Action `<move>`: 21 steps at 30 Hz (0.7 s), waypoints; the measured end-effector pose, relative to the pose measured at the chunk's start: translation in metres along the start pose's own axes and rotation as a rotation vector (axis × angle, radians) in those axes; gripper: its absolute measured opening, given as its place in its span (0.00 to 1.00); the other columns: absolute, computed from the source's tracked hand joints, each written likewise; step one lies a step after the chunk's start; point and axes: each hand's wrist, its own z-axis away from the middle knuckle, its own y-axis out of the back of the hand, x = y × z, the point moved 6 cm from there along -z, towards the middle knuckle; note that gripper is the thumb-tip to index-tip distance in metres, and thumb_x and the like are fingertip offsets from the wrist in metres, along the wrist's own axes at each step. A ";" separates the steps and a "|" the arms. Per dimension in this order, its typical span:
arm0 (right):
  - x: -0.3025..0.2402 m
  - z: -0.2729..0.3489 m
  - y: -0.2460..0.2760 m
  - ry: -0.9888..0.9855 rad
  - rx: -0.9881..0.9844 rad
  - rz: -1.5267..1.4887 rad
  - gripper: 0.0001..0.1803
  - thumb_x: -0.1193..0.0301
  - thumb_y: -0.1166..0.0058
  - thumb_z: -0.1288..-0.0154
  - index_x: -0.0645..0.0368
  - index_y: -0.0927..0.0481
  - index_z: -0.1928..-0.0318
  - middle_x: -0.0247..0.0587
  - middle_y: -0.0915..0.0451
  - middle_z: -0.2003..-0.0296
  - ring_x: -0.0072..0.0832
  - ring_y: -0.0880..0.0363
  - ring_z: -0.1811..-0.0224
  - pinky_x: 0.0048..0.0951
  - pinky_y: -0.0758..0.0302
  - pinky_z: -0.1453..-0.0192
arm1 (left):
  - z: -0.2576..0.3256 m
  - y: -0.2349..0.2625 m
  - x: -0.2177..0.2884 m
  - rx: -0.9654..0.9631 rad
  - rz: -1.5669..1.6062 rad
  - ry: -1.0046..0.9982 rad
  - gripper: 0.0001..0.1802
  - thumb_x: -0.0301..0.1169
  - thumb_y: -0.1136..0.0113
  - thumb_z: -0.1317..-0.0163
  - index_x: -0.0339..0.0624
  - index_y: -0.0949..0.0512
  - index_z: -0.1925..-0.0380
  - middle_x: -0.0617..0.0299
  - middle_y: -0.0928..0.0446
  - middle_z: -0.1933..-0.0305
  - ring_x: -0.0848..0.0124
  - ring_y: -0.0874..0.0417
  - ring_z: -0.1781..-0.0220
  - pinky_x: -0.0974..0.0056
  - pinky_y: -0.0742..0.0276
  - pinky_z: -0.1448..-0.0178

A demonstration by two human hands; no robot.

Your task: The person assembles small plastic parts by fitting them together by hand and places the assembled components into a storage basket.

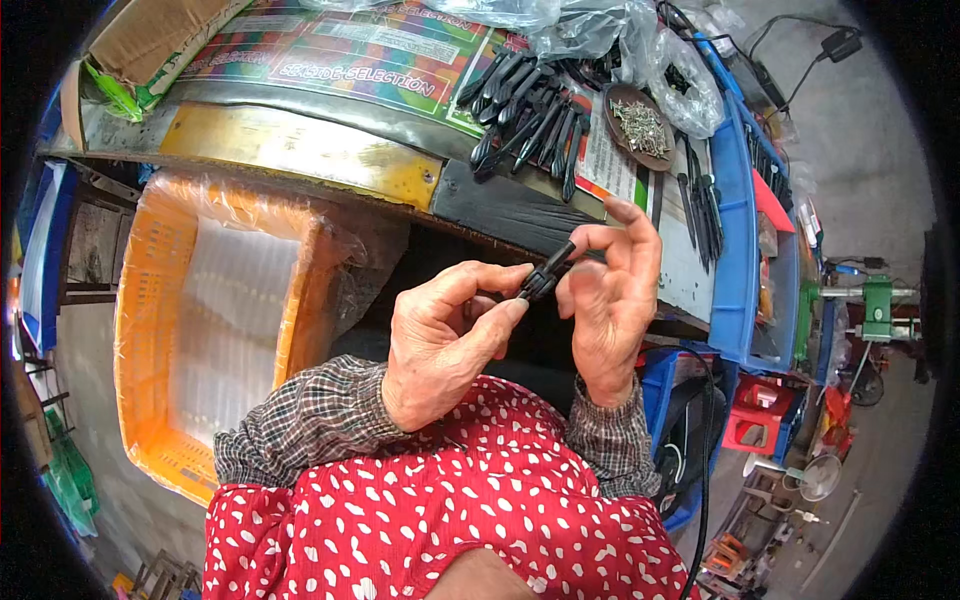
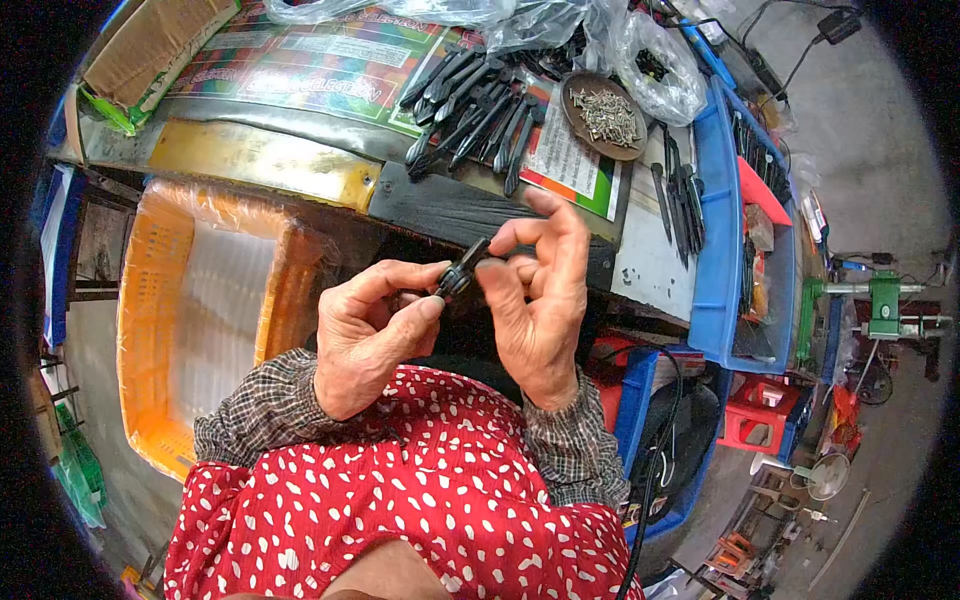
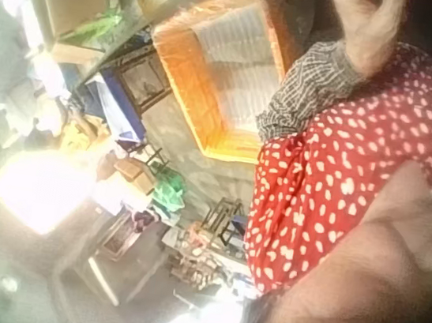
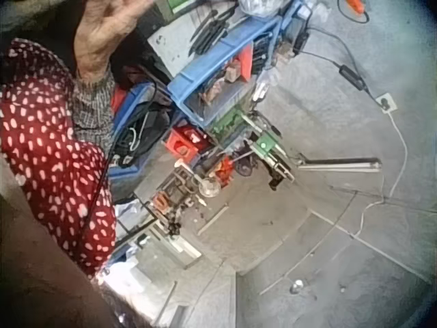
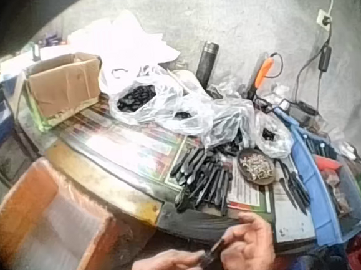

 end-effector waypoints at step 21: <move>-0.007 0.013 -0.007 0.127 -0.029 0.315 0.20 0.64 0.32 0.47 0.64 0.26 0.62 0.27 0.29 0.74 0.11 0.33 0.76 0.14 0.35 0.75 | 0.004 0.004 0.003 -0.001 0.008 -0.003 0.12 0.19 0.44 0.39 0.32 0.24 0.54 0.67 0.24 0.68 0.86 0.28 0.75 0.80 0.33 0.73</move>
